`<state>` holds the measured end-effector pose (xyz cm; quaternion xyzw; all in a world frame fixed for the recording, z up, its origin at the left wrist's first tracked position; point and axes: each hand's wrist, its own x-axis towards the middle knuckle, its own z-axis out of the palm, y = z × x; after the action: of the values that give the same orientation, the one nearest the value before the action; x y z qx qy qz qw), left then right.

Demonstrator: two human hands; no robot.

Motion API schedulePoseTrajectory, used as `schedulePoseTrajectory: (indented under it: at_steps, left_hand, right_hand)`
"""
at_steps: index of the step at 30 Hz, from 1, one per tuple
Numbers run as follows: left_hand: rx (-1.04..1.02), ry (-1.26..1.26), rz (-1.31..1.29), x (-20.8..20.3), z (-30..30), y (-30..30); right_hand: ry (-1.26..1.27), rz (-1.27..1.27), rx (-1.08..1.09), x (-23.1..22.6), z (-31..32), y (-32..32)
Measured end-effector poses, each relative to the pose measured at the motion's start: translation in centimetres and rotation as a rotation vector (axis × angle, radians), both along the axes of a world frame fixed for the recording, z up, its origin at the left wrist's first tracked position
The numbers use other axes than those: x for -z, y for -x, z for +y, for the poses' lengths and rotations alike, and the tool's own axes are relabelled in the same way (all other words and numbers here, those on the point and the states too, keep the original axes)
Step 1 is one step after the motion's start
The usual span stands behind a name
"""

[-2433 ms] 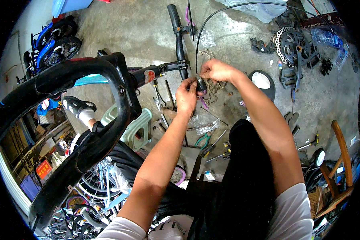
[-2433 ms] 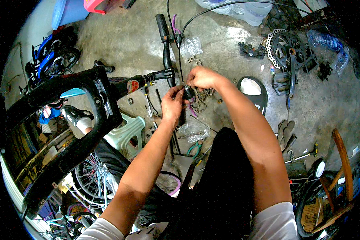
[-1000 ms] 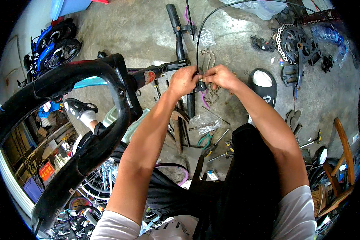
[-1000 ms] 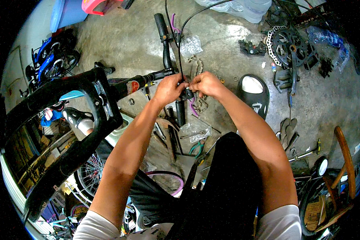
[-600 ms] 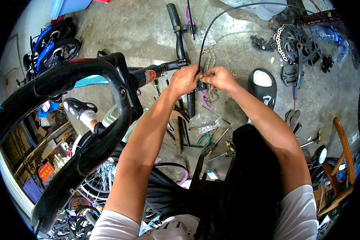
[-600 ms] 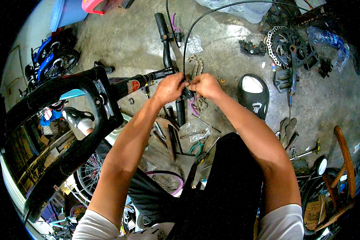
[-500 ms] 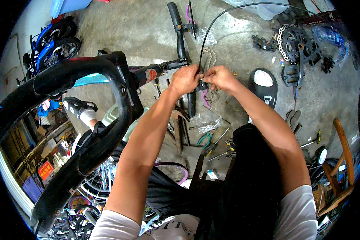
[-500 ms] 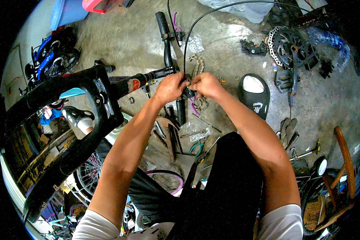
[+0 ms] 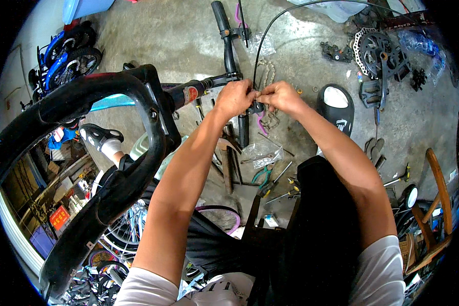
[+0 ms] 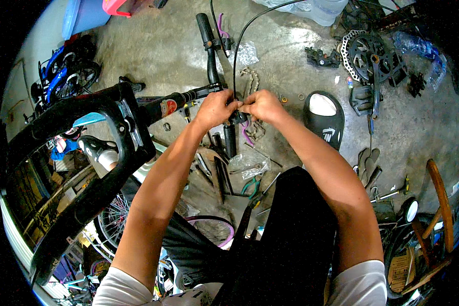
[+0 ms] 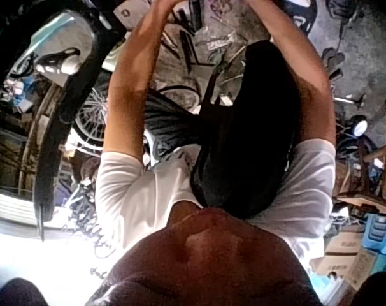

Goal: The person threads a cable through a bike frame component and uses pliers to pull and secure the cable housing while seated on the floor.

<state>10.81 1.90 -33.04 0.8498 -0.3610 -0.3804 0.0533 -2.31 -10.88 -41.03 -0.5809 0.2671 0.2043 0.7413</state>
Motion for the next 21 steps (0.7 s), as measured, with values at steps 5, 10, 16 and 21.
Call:
schedulePoseTrajectory:
  at_steps: [5, 10, 16, 21]
  left_hand:
    - [-0.010, -0.014, -0.011, -0.2, -0.1, 0.0]
    - [-0.041, 0.005, 0.013, -0.1, -0.2, 0.0]
    - [-0.042, 0.006, 0.011, -0.1, 0.1, 0.1]
    - [-0.168, 0.003, 0.171, -0.7, 0.4, 0.0]
  right_hand:
    - [0.150, 0.044, -0.012, -1.8, 0.5, -0.1]
    - [0.184, 0.044, 0.007, -1.4, 0.4, 0.0]
    - [0.077, 0.044, -0.025, -1.2, -0.1, 0.2]
    - [0.008, 0.020, 0.020, -0.3, 0.0, 0.2]
